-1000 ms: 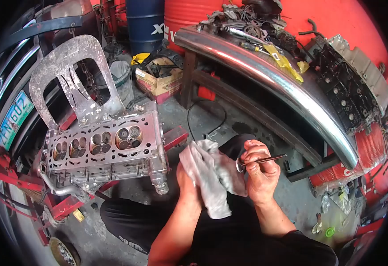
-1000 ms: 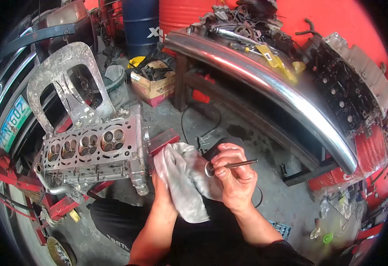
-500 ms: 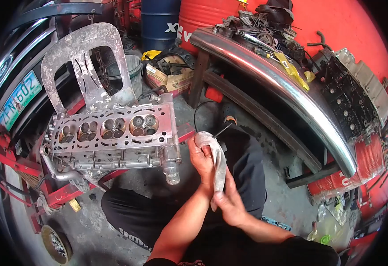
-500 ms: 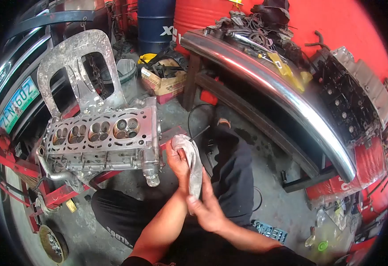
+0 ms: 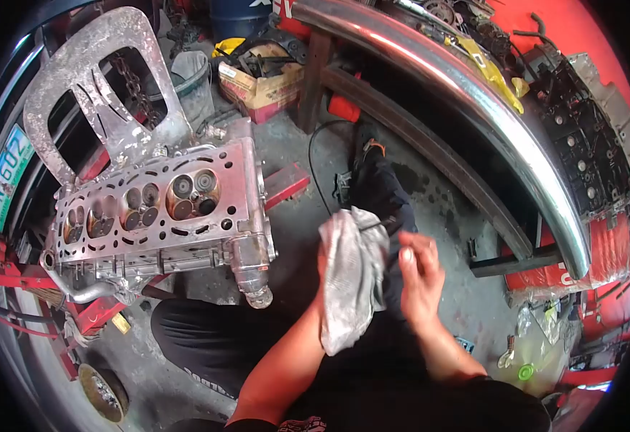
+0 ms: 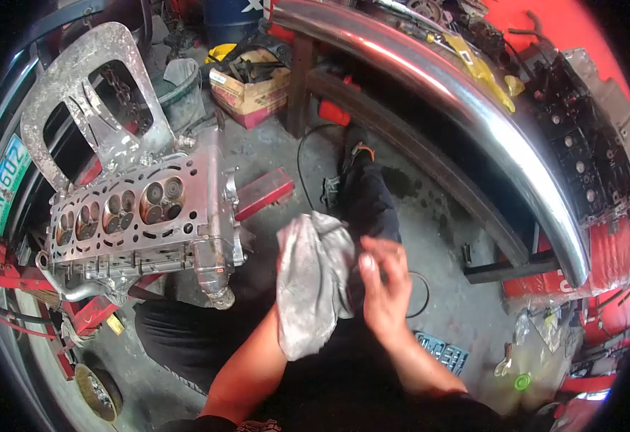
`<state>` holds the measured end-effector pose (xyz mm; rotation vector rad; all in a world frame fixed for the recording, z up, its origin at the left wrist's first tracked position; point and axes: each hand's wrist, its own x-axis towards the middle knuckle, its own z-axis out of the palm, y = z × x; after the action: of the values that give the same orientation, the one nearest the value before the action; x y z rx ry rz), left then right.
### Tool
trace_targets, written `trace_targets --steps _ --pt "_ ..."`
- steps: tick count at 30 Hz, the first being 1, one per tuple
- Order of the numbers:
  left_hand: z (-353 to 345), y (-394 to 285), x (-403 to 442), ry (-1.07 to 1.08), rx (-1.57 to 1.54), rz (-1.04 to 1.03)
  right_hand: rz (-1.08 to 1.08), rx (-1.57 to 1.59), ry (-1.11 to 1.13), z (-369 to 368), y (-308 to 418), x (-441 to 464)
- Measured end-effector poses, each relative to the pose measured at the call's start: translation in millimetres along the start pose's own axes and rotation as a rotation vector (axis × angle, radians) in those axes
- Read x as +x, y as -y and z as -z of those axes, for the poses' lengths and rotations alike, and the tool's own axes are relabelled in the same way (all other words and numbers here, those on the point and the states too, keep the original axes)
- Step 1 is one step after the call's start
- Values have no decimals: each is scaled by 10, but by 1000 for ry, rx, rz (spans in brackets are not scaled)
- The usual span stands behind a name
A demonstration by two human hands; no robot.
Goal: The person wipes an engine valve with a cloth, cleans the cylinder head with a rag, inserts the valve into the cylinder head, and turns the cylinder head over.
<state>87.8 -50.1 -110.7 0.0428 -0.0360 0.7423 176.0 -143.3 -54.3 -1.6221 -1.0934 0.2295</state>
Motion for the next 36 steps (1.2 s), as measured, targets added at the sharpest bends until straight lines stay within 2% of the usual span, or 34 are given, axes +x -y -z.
trace_targets --steps 1,2,3,5,6,7,8,9,10,11,13,15,18,19,23,25,26,27,28,29,31,33,35,36 --pt "-50 98 -104 -181 112 -86 -5 44 42 -12 -81 102" --pt "-103 178 -146 -231 195 -122 23 35 127 -57 -49 191" --pt "-121 206 -195 -231 181 -137 52 26 211 -107 -4 231" --pt "-138 181 -246 -240 165 -151 16 96 210 -202 -96 197" --pt "-134 88 -226 -89 263 -122 -5 167 212 -248 -133 202" --pt "-193 12 -263 -24 684 -260 -8 167 223 -268 -112 216" --pt "-252 -63 -300 -18 1090 -435 -242 412 178 -270 -63 230" --pt "-421 -106 -376 -133 1096 -485 -479 653 125 -276 -35 245" --pt "-592 -151 -449 -249 1098 -531 -474 653 108 -278 -46 251" --pt "-514 -213 -425 -197 938 -404 -480 654 108 -266 -58 251" --pt "-360 -338 -377 -159 613 -152 -376 441 158 -254 -84 260" --pt "-320 -159 -242 -111 1817 -610 -338 432 156 -301 -73 267" --pt "-47 13 -314 -292 1346 -492 -379 399 152 -342 -75 228" --pt "-35 43 -293 -314 1220 -456 -280 361 163 -360 -158 195" --pt "106 52 -312 -328 775 -322 -269 358 158 -336 -186 108" --pt "149 -5 -284 -363 450 -297 -183 422 308 -315 -250 8" --pt "189 -51 -307 -421 486 -260 -140 426 346 -330 -233 -19" --pt "280 -100 -353 -480 524 -223 -190 490 385 -318 -219 -43" --pt "520 -147 -414 -442 657 -224 -198 529 332 -315 -184 -40" --pt "563 -191 -460 -445 662 -228 -207 570 282 -314 -149 -37" --pt "555 -256 -531 -521 592 -209 -290 590 129 -281 -118 13" --pt "435 -265 -632 -452 625 -215 -278 582 45 -253 -139 92" --pt "332 -233 -663 -537 393 -91 -271 623 17 -253 -129 133" --pt "207 -196 -691 -514 484 -132 -275 619 37 -253 -92 137"
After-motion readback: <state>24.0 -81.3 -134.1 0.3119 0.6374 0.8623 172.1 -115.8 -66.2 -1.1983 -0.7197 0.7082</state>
